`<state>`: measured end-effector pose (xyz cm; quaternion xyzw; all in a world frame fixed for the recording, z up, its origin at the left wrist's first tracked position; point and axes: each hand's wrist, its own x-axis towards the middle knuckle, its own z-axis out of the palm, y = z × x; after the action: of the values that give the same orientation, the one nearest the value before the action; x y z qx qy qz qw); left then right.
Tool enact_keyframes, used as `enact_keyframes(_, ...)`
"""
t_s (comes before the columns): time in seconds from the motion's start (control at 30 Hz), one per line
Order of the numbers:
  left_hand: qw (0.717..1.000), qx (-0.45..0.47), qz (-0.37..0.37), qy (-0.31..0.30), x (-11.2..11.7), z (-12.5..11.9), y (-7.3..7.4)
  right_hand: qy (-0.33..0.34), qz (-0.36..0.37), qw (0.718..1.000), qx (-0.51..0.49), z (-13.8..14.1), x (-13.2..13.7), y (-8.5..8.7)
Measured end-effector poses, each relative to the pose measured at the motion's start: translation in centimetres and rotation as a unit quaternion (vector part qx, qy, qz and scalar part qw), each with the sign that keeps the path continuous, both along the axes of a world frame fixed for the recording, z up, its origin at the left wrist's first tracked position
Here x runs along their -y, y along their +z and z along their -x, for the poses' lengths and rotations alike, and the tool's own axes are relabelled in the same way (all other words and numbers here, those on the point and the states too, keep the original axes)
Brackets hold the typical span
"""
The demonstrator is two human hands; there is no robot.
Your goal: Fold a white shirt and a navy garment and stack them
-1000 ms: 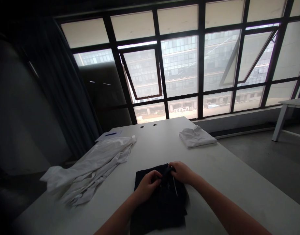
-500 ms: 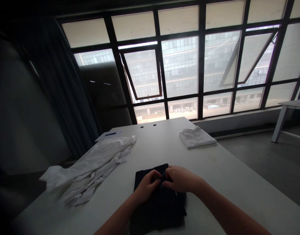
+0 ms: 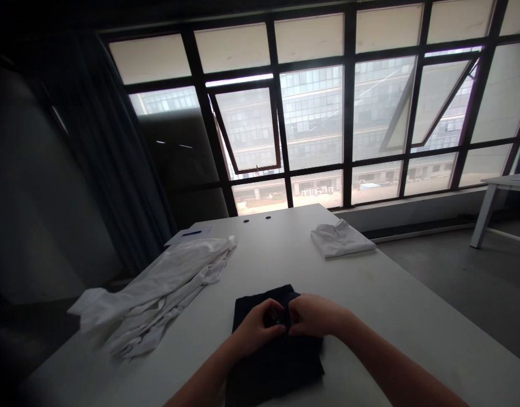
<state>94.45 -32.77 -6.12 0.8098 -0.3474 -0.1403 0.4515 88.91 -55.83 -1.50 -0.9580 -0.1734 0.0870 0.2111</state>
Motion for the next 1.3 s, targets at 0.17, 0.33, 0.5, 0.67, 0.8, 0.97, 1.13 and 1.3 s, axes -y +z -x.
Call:
enact_keyframes(0.17,0.999,0.042,-0.018,0.007,0.3,0.6,-0.2,-0.080,-0.023,0.992,0.093,-1.6,3.0,-1.0)
enact_keyframes(0.33,0.998,0.064,-0.021,0.018,0.4,0.6,-0.3,-0.089,-0.016,0.992,0.091,-3.2,4.1,-3.6)
enact_keyframes(0.5,0.994,0.092,-0.031,0.042,0.4,0.6,-0.2,-0.113,0.015,0.988,0.107,-3.8,3.4,-4.6)
enact_keyframes(0.67,0.969,0.224,-0.064,0.084,-0.9,-0.9,0.5,-0.110,0.019,0.985,0.133,-2.3,2.6,-2.4)
enact_keyframes(0.8,0.953,0.241,-0.126,0.135,-3.3,-4.2,0.1,-0.029,-0.012,0.989,0.142,0.6,-0.3,0.6)
enact_keyframes(0.97,0.946,0.219,-0.187,0.146,-5.1,-6.8,-1.8,0.053,0.078,0.996,-0.012,4.3,-3.9,1.0)
enact_keyframes(1.13,0.938,0.222,-0.215,0.160,-5.2,-7.2,-2.8,-0.031,0.097,0.989,-0.107,5.0,-1.8,0.1)
enact_keyframes(1.3,0.915,0.234,-0.239,0.227,-5.7,-7.9,-3.5,-0.028,0.021,0.987,-0.159,3.1,0.3,-0.5)
